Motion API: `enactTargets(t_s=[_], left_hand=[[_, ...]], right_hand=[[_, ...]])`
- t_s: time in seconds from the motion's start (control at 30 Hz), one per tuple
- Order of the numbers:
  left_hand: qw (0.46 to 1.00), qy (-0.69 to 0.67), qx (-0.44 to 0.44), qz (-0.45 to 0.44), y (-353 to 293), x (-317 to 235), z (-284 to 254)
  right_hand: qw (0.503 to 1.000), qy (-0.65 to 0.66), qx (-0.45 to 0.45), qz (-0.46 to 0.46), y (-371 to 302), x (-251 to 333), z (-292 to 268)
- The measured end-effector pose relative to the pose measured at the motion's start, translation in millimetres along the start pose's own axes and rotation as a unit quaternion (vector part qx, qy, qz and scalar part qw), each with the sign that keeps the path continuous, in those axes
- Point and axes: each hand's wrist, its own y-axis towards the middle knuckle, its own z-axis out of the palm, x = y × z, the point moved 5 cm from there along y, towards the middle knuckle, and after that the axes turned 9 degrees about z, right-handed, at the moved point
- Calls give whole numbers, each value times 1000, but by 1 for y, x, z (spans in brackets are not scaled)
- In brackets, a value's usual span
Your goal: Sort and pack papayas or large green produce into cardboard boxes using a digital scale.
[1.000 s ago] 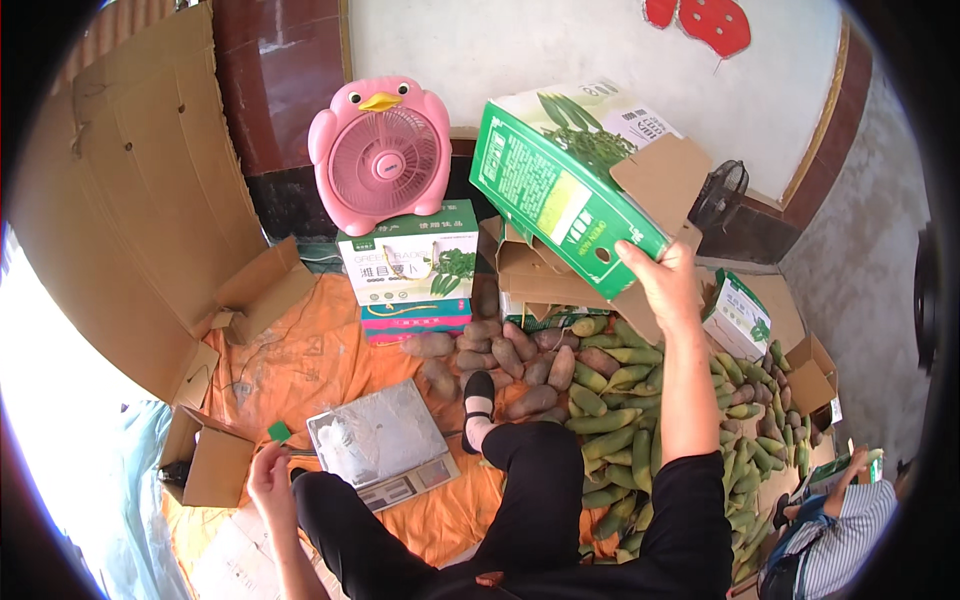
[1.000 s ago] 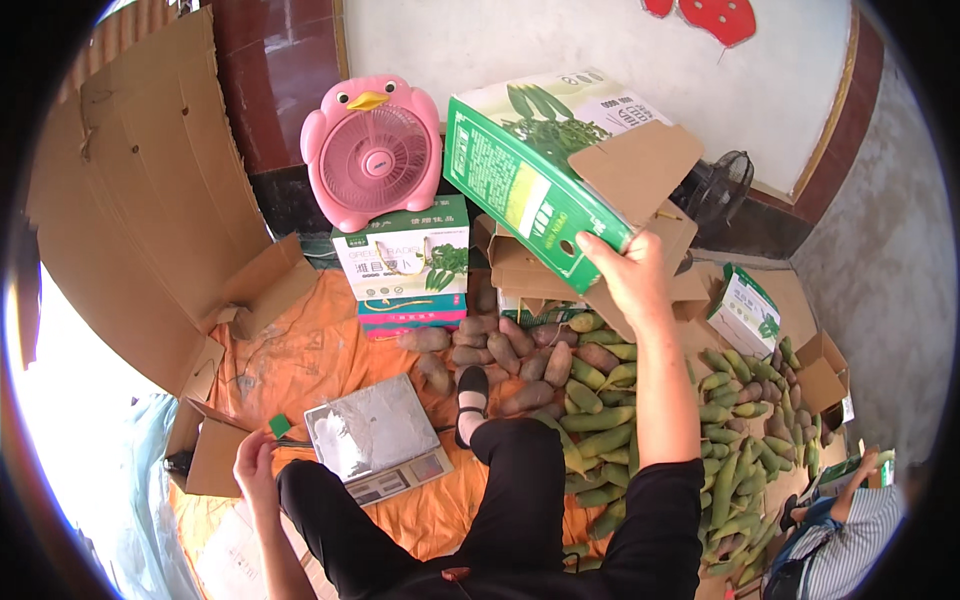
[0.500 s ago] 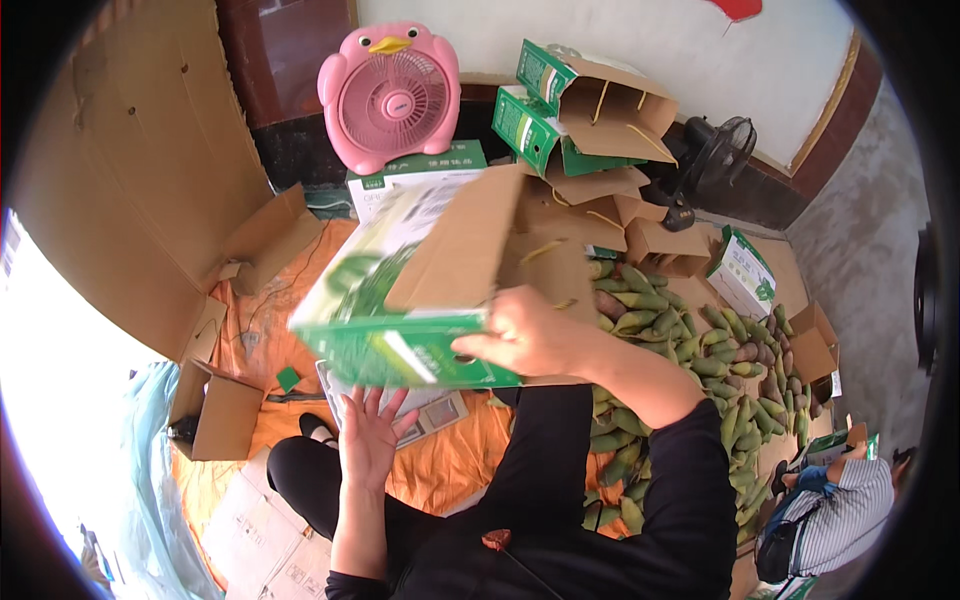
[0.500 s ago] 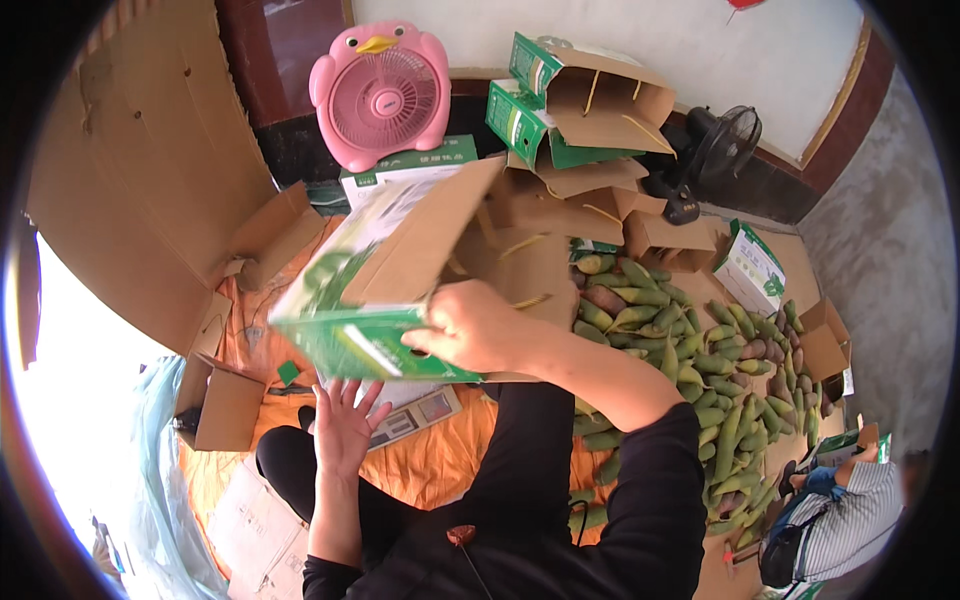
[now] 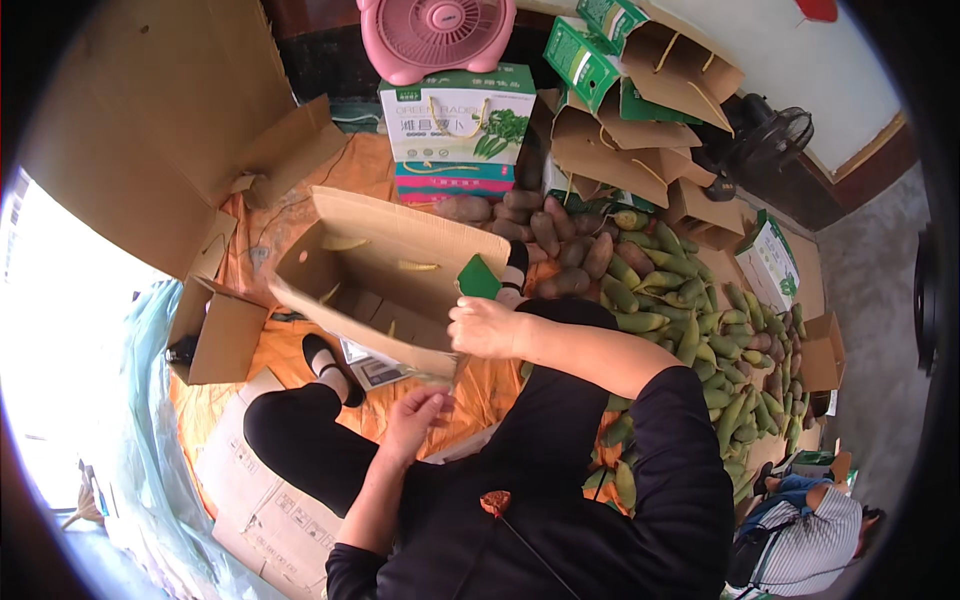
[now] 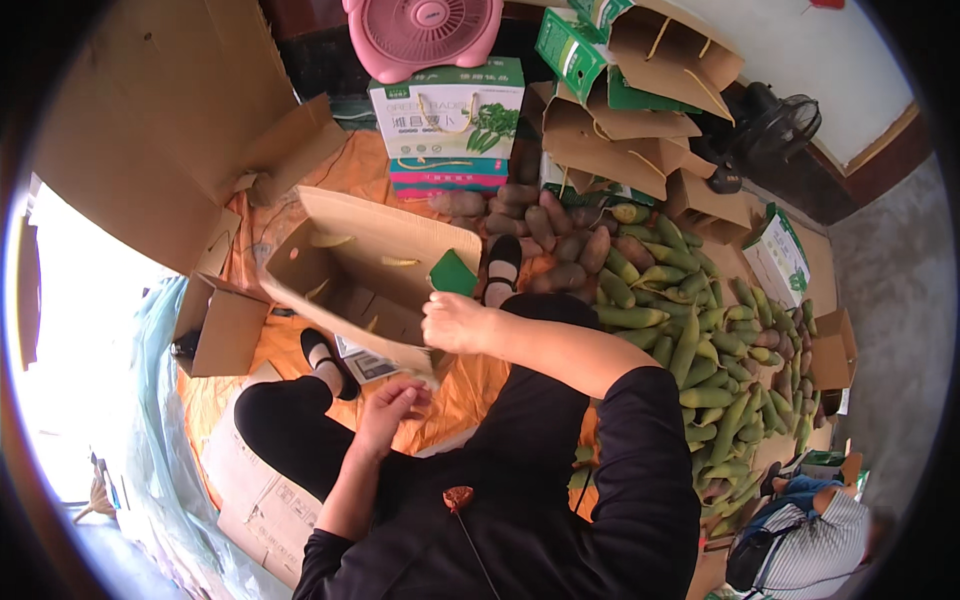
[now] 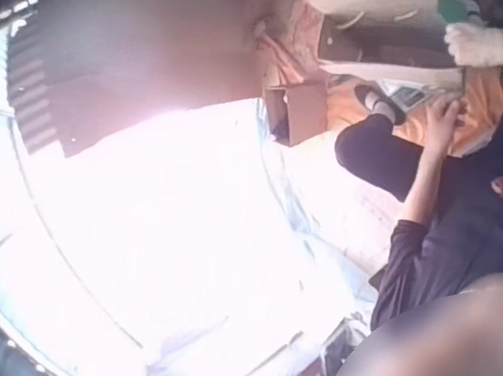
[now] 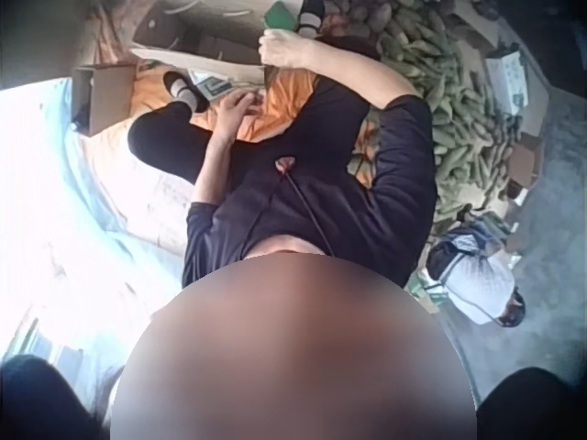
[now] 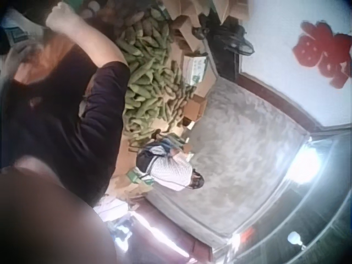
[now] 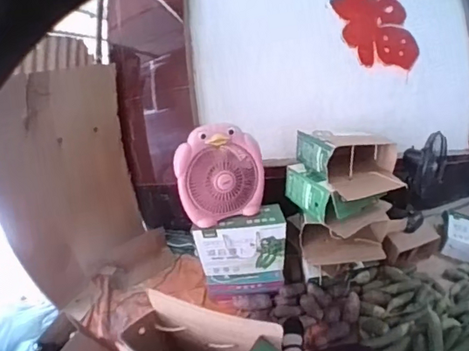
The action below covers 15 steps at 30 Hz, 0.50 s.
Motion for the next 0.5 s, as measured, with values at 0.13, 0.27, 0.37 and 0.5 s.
enactTargets(t_s=[0.13,0.27,0.37,0.5], left_hand=[[917,304,-118,231,7,-32,-41],[719,610,-141,301,21,-104,-29],[681,677,-112,254,45,-112,-39],[616,741,-130,232,70,-125,-54]], right_hand=[[995,-99,3,12,-26,-11,29],[982,-141,86,95,-27,-35,15],[977,-136,110,124,-27,-43,12],[978,-112,104,144,-31,-46,8]])
